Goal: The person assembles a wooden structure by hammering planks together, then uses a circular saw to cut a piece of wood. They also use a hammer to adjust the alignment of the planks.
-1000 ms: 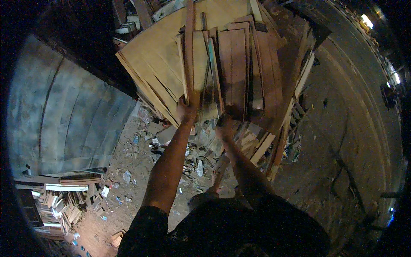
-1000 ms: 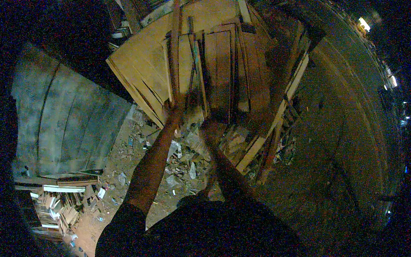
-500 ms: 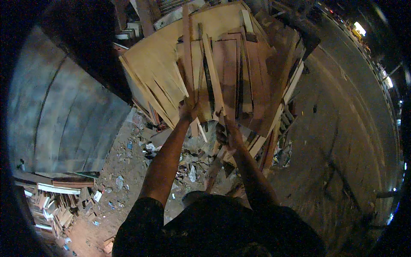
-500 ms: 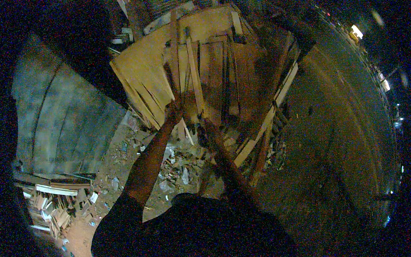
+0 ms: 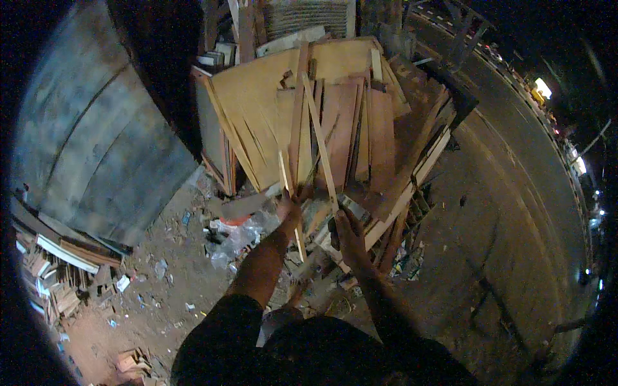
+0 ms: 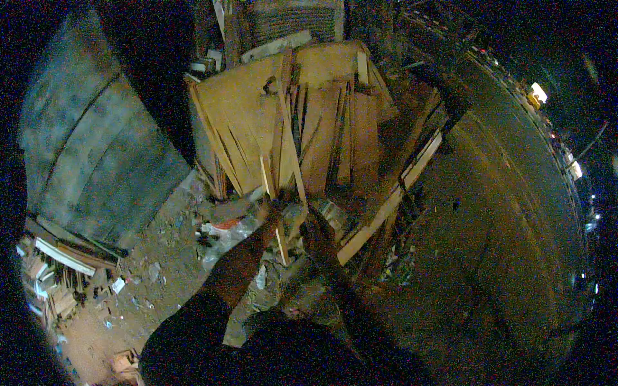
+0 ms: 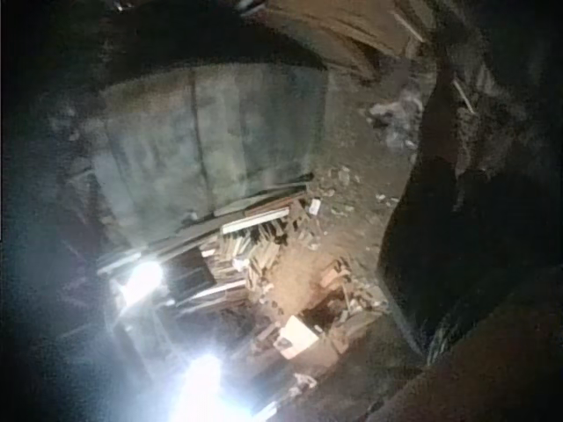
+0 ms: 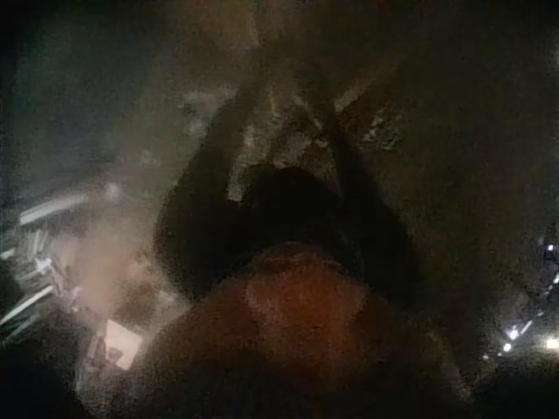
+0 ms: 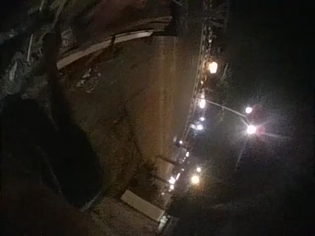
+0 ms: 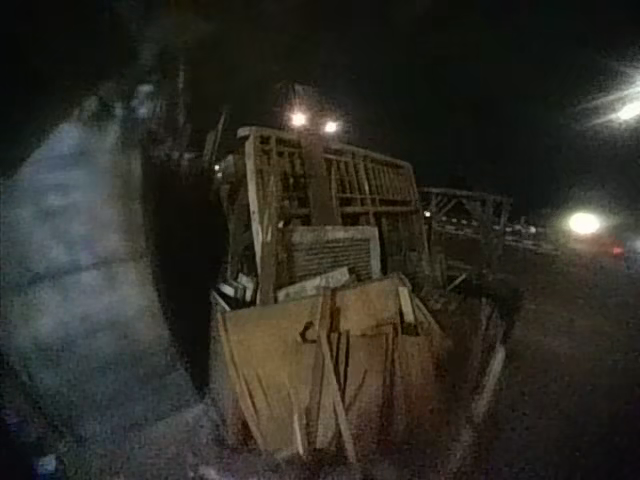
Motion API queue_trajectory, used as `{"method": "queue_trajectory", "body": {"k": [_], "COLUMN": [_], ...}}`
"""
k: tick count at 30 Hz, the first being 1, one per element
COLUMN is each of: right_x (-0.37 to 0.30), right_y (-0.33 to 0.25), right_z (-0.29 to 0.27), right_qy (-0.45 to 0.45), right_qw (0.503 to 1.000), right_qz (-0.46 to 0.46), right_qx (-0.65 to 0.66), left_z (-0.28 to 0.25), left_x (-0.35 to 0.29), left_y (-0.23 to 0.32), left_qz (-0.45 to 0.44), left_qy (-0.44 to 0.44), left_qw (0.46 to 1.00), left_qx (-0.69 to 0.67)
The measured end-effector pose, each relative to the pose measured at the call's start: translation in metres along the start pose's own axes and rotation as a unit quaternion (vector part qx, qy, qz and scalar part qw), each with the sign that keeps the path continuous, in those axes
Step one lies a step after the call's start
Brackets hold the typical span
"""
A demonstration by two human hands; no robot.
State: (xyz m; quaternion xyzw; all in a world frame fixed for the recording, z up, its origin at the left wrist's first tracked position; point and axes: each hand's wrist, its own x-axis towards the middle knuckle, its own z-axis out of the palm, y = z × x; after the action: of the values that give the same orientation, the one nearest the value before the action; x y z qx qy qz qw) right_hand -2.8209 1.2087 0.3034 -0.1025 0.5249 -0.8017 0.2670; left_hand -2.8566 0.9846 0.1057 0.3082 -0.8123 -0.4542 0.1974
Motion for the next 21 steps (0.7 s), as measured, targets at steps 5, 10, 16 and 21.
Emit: {"method": "queue_trajectory", "body": {"k": [5,10,16,21], "right_x": [-0.081,-0.184,-0.264,-0.329], "right_y": [-0.005,0.069,0.064,0.078], "right_z": [-0.029,-0.156,-0.17,-0.207], "right_qy": [0.089,0.213,0.397,0.35], "right_qw": [0.994,0.973,0.888,0.921], "right_qz": [0.019,0.067,0.191,0.164], "right_qx": [-0.062,-0.063,-0.13,-0.052], "left_z": [-0.014,0.002,0.017,0.039], "left_x": [-0.016,-0.042,-0.084,-0.116], "left_y": [-0.002,0.017,0.018,-0.014], "left_qz": [-0.006,-0.012,-0.035,-0.054], "left_qy": [0.008,0.005,-0.004,-0.025], "left_qw": [1.0,1.0,0.998,0.995], "left_qx": [0.004,-0.015,-0.052,-0.081]}}
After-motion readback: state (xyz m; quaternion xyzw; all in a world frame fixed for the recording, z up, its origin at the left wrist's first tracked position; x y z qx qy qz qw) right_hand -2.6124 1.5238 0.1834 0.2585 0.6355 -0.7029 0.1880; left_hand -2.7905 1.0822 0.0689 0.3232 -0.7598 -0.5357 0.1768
